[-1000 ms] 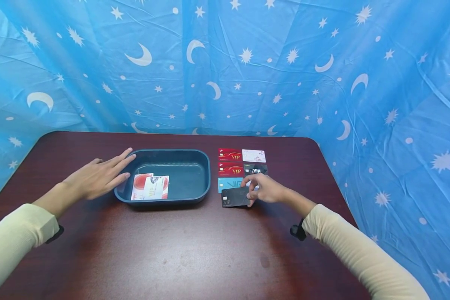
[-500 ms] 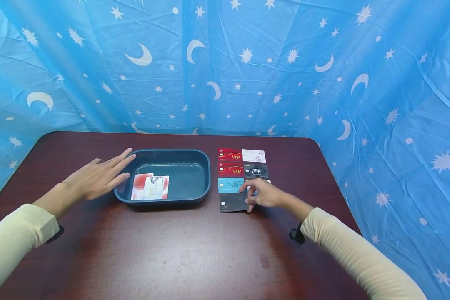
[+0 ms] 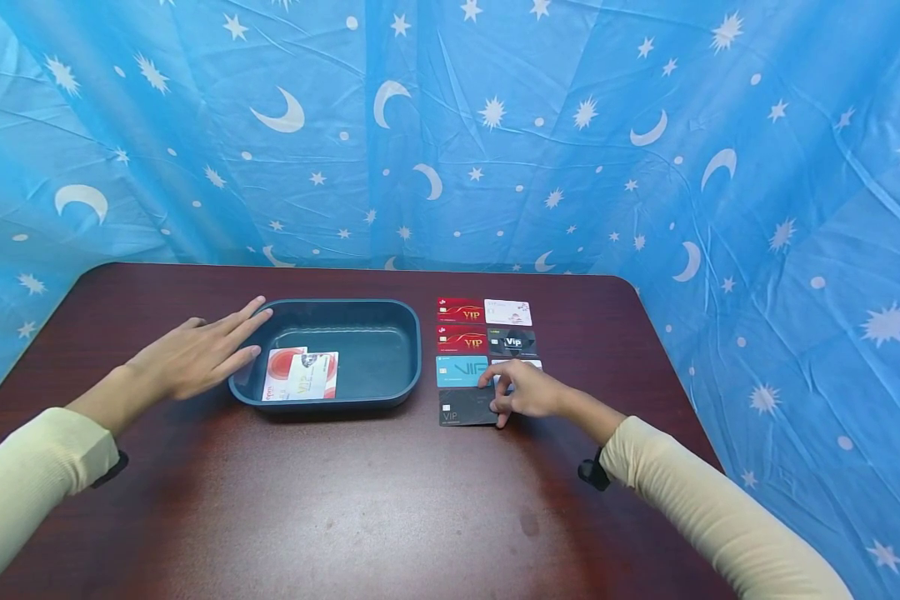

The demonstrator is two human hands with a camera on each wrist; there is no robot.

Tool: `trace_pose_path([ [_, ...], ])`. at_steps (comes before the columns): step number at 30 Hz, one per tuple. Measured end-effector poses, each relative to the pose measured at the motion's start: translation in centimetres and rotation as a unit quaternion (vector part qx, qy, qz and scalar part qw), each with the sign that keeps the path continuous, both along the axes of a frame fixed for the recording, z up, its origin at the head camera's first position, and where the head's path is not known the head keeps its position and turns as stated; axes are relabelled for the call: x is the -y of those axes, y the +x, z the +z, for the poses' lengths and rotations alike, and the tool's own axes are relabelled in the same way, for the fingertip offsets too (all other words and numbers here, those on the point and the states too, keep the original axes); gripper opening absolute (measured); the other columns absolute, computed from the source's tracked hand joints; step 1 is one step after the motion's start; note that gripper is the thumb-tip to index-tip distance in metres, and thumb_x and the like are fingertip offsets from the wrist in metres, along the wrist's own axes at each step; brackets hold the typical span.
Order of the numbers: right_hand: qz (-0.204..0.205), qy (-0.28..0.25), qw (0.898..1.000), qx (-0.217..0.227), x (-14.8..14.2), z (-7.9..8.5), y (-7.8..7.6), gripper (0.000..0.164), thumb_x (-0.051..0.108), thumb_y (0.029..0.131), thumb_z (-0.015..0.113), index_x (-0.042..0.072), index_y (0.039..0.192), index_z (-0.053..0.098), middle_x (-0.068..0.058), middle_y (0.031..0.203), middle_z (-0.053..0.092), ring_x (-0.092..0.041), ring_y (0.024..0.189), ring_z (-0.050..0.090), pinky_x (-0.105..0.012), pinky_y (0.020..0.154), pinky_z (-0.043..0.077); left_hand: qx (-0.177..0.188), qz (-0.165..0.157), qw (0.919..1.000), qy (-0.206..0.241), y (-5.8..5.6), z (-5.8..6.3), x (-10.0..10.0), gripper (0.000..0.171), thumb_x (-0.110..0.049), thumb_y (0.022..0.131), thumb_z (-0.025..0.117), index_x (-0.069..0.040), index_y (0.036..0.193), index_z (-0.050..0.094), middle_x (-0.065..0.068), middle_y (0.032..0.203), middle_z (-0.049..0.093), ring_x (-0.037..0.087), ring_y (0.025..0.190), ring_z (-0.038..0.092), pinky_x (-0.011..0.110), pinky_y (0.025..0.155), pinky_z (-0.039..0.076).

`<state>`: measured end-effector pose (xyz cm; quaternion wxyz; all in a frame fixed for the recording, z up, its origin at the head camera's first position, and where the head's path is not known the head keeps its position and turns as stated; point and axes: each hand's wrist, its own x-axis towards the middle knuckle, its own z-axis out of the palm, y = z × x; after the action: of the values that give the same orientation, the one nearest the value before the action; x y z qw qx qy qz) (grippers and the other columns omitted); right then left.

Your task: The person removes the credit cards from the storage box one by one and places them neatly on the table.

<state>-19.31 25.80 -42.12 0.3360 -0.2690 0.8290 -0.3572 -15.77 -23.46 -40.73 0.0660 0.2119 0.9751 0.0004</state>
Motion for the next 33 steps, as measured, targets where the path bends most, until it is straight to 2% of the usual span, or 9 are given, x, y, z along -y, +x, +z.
trace_pose_path([
  [7,0.005,0.011,1.000,-0.012,-0.1,0.1,-0.1,0.032,-0.008,0.093,0.060,-0.008,0.125,0.056,-0.008,0.077,0.060,-0.019,0.068,0.072,-0.023,0.070,0.050,-0.001,0.000,1.0000,0.002,-0.1,0.1,-0.1,0.070,-0.047,0.103,0.041,-0.007,0.158,0.023,0.021,0.163,0.019,0.039,0.138,0.042,0.068,0.105,0.034],
  [21,0.026,0.019,0.999,-0.023,-0.2,0.8,-0.6,0.036,0.003,0.093,0.067,-0.007,0.126,0.055,-0.008,0.082,0.067,-0.019,0.071,0.072,-0.029,0.075,0.053,-0.002,-0.004,1.0000,-0.004,-0.1,0.1,0.1,0.070,-0.047,0.104,0.041,-0.007,0.158,0.023,0.021,0.163,0.018,0.039,0.138,0.042,0.068,0.104,0.035],
  [24,0.027,0.018,0.999,-0.030,0.3,1.7,-1.2,0.037,0.005,0.092,0.069,-0.006,0.125,0.056,-0.007,0.085,0.067,-0.020,0.073,0.071,-0.033,0.076,0.056,0.001,-0.004,1.0000,-0.004,-0.1,0.1,0.1,0.070,-0.047,0.104,0.040,-0.007,0.158,0.022,0.020,0.163,0.018,0.039,0.139,0.042,0.067,0.105,0.035],
  [29,0.041,0.001,0.996,-0.077,1.8,4.1,-2.6,0.038,0.004,0.091,0.071,-0.008,0.124,0.057,-0.007,0.083,0.068,-0.027,0.075,0.069,-0.034,0.073,0.057,0.003,-0.002,1.0000,-0.002,0.0,0.0,0.1,0.070,-0.047,0.104,0.040,-0.007,0.158,0.022,0.021,0.163,0.018,0.039,0.138,0.042,0.068,0.105,0.034],
  [33,0.019,-0.020,0.992,-0.123,3.6,5.7,-3.4,0.036,0.005,0.088,0.075,-0.004,0.120,0.061,-0.006,0.084,0.065,-0.030,0.080,0.068,-0.032,0.075,0.058,-0.002,-0.001,1.0000,0.000,0.0,-0.1,0.1,0.071,-0.048,0.103,0.041,-0.007,0.158,0.023,0.020,0.163,0.019,0.039,0.138,0.043,0.068,0.105,0.034],
])
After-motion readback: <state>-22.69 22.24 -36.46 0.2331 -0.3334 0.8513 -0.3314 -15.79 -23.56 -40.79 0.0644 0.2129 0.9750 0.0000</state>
